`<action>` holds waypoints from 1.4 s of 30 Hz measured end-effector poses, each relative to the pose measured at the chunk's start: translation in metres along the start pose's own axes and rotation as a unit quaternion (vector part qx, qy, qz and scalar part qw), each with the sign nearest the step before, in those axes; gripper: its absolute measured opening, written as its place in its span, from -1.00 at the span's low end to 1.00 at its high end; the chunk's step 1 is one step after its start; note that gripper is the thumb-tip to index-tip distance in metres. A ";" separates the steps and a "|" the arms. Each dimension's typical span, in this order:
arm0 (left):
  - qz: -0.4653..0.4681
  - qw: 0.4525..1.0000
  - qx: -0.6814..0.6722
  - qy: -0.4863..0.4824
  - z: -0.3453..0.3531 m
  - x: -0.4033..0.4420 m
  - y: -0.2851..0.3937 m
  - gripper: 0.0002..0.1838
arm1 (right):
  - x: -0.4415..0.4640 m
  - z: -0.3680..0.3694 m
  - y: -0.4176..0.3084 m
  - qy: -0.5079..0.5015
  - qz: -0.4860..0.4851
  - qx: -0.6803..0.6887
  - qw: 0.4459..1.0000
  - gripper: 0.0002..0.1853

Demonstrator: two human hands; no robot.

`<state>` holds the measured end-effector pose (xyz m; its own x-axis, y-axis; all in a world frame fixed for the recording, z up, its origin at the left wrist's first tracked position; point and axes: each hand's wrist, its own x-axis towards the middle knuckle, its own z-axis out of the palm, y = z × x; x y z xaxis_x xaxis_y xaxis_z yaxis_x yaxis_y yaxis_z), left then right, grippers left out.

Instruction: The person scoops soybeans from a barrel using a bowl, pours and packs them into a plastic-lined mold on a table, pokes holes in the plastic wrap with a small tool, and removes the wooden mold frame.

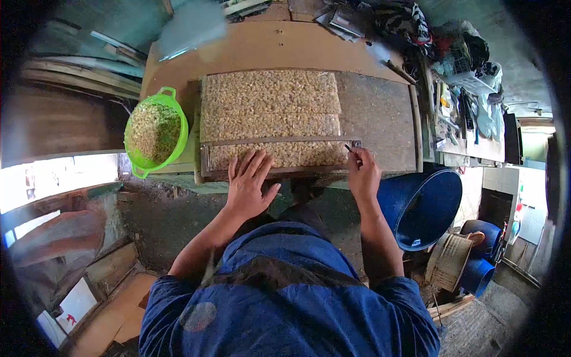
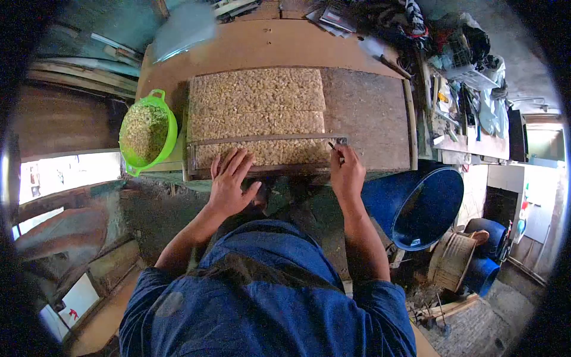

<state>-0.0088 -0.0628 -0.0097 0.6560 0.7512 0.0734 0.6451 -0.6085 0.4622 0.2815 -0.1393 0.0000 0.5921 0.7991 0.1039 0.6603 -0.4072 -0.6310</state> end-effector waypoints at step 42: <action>-0.221 0.968 0.094 0.071 -0.030 -0.061 -0.028 -0.20 | -0.006 -0.047 0.029 -0.005 0.000 0.122 0.993 -0.81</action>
<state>-0.0785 -0.0837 -0.0007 0.2487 0.9681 0.0315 0.9189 -0.2461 0.3082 0.3189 -0.1769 0.0169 0.5858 0.8046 0.0973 0.5288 -0.2885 -0.7982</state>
